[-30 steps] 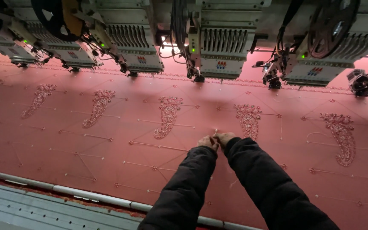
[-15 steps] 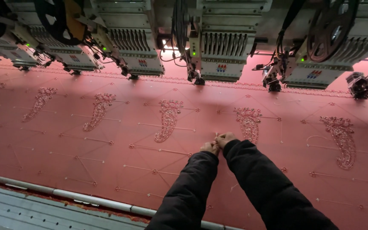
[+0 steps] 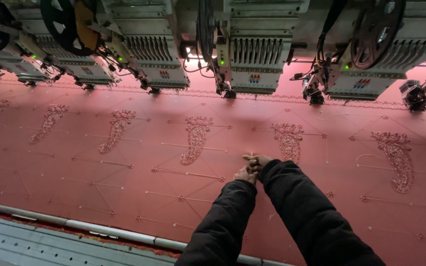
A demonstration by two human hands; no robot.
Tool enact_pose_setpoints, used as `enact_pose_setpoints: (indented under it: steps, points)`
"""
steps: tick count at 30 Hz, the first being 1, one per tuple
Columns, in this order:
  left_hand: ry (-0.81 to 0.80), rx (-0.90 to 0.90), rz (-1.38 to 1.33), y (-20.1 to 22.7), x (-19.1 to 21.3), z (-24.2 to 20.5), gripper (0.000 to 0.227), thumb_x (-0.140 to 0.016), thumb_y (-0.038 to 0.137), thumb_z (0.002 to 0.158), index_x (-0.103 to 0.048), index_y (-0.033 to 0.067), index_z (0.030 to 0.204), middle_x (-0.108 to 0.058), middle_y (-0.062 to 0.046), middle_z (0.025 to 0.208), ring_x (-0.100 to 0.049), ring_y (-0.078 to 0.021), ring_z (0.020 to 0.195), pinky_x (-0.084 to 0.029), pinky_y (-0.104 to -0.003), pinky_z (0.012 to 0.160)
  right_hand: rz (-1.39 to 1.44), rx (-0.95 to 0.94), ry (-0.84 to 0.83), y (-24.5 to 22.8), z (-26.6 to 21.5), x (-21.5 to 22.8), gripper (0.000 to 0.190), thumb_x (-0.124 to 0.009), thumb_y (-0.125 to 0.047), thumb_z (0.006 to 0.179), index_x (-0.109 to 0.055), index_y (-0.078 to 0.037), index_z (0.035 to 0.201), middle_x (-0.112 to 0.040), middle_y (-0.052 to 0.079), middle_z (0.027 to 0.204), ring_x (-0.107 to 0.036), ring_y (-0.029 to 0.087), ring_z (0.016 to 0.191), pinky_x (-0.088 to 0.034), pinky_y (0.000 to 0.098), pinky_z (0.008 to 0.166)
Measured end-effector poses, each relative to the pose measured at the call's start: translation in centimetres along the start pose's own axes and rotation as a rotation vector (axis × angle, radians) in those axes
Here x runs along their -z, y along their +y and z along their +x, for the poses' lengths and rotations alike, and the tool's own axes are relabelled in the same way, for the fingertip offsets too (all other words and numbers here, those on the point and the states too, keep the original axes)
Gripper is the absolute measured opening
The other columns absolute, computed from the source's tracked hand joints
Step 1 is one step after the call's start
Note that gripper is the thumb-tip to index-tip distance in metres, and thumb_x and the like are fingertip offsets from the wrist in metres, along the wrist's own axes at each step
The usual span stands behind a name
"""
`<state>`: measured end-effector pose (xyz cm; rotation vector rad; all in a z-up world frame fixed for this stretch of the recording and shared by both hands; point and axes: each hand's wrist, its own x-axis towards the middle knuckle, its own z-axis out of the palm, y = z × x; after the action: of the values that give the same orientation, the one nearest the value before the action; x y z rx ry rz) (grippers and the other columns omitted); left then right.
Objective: The person manipulates threads on a multi-head embroidery machine by hand. They guide and pull thin threads across the red fabric while the various sewing heads of the machine are positioned above.
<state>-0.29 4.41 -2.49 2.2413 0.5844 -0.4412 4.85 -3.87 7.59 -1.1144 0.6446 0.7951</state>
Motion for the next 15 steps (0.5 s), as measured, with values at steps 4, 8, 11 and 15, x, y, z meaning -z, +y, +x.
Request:
enact_pose_setpoints:
  steps: [4,8,11,15]
  points:
    - [-0.015,0.030,-0.008,0.7,1.1,-2.3,0.019,-0.060,0.037,0.092,-0.066,0.0331,0.109,-0.075,0.001,0.113,-0.069,-0.0244,0.118,-0.052,-0.039,0.107,0.022,-0.086,-0.126,0.1,-0.7,1.3,0.029,-0.039,-0.024,0.106,-0.044,-0.019,0.079,-0.026,-0.013,0.059,-0.022,0.008,0.040,-0.018,0.0282,0.041]
    - [-0.011,0.015,0.065,1.3,2.1,-3.6,0.027,-0.057,0.035,0.086,-0.065,0.0346,0.113,-0.075,-0.003,0.111,-0.070,-0.0278,0.115,-0.054,-0.041,0.106,0.132,-0.095,-0.140,1.0,2.2,3.0,0.040,-0.029,-0.021,0.107,-0.035,-0.022,0.068,-0.017,-0.012,0.054,-0.010,0.009,0.040,-0.012,0.0293,0.040]
    - [-0.070,-0.049,0.268,3.6,4.4,-5.2,0.029,-0.062,0.046,0.089,-0.067,0.0296,0.112,-0.077,-0.004,0.105,-0.072,-0.0246,0.112,-0.057,-0.042,0.101,0.041,-0.060,0.101,3.2,11.0,5.4,0.026,-0.040,-0.016,0.101,-0.054,-0.013,0.079,-0.040,-0.001,0.054,-0.032,0.019,0.038,-0.027,0.0379,0.041]
    - [-0.053,-0.130,0.378,4.4,1.9,-5.4,0.033,-0.062,0.047,0.087,-0.073,0.0227,0.107,-0.078,-0.006,0.099,-0.075,-0.0244,0.102,-0.059,-0.041,0.095,-0.044,-0.001,0.153,4.7,11.6,9.2,0.023,-0.047,-0.005,0.101,-0.058,0.002,0.082,-0.054,0.011,0.065,-0.048,0.025,0.050,-0.037,0.0365,0.048]
